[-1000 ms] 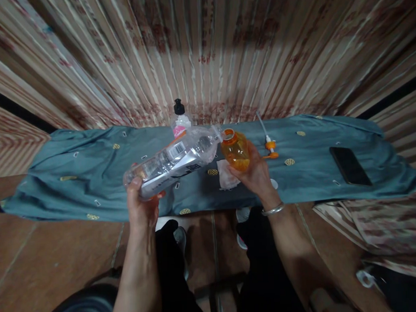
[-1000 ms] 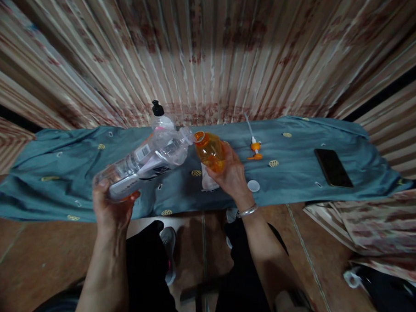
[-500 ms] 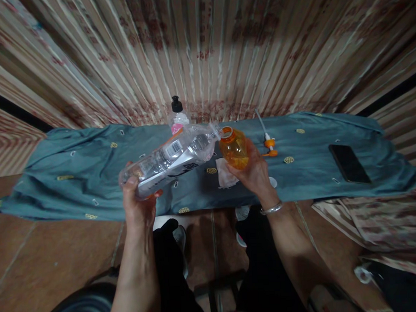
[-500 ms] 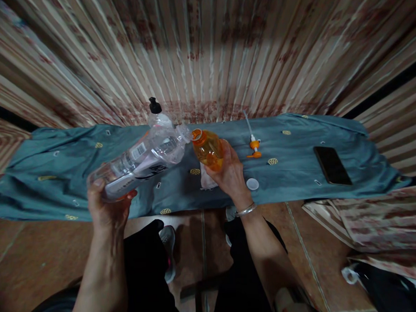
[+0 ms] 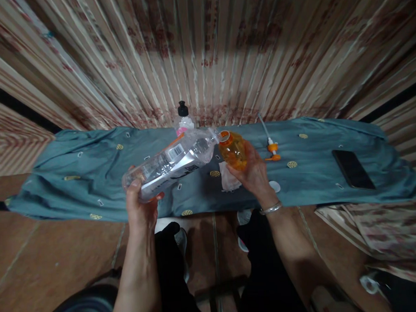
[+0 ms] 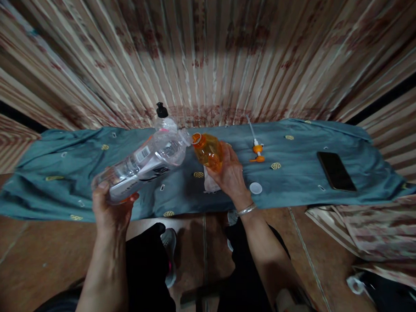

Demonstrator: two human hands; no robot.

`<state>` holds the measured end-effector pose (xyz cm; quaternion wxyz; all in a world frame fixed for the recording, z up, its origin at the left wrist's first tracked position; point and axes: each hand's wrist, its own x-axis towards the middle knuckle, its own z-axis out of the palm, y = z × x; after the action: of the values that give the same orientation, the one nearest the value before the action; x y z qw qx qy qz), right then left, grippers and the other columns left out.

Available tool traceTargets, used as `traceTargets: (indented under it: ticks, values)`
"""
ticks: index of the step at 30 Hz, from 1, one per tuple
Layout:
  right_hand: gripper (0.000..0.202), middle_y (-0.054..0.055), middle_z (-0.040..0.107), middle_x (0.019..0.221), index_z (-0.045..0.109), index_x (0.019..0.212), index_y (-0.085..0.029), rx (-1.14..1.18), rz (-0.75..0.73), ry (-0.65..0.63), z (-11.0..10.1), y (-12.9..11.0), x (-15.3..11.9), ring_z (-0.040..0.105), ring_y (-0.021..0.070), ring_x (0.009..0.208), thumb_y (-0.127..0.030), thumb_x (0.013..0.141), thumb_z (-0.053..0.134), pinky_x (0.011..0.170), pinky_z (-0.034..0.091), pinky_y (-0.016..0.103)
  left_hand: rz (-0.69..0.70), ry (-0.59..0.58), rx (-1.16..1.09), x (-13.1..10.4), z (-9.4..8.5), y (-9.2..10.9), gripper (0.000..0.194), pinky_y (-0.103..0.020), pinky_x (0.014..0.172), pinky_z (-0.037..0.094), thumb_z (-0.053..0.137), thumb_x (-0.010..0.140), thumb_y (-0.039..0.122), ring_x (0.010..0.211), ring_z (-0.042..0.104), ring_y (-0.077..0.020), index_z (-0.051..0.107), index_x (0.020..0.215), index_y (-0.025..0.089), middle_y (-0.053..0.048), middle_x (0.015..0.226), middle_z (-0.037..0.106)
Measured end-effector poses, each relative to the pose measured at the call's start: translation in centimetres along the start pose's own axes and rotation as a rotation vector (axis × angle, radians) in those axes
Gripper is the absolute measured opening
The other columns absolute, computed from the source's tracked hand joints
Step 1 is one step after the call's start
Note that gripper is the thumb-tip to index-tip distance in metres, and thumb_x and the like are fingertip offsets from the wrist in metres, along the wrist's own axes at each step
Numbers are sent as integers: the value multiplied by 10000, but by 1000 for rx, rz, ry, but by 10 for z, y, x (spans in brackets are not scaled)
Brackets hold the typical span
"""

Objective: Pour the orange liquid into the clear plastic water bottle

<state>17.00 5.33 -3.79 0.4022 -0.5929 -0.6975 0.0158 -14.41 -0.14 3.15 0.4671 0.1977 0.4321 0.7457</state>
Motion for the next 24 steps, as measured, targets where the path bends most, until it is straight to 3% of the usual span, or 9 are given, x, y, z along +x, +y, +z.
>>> traceTargets:
  ticks: [3,7,16,24]
  values:
    - [937,253,701,1641,433,1727,-194,-4,1,-32,1,2,-3,693,445,1543,-519,957,855,1283,620,716,50,15,7,-1,0,0,483,-194,398,406,1031,584,422,694,666,-157,805,980,262,-7,1013,813]
    - [964,256,678,1668,415,1744,-199,-17,0,-40,3,5,-5,673,448,1567,-502,946,863,1298,608,722,57,11,17,-4,-1,3,507,-210,420,391,1020,594,423,734,677,-182,830,1041,278,-43,1082,818]
    - [981,222,681,1679,354,1776,-221,-28,-52,-3,7,8,-8,673,422,1579,-460,956,837,1309,611,702,71,-34,76,-2,-9,10,484,-238,426,390,1021,616,440,786,684,-199,849,1057,340,-24,1094,800]
    - [984,209,664,1699,365,1768,-255,-4,11,-47,3,3,-7,642,443,1613,-464,942,856,1337,575,728,76,-67,85,-2,-13,11,467,-247,433,411,1027,664,478,802,711,-210,857,1084,369,-22,1124,810]
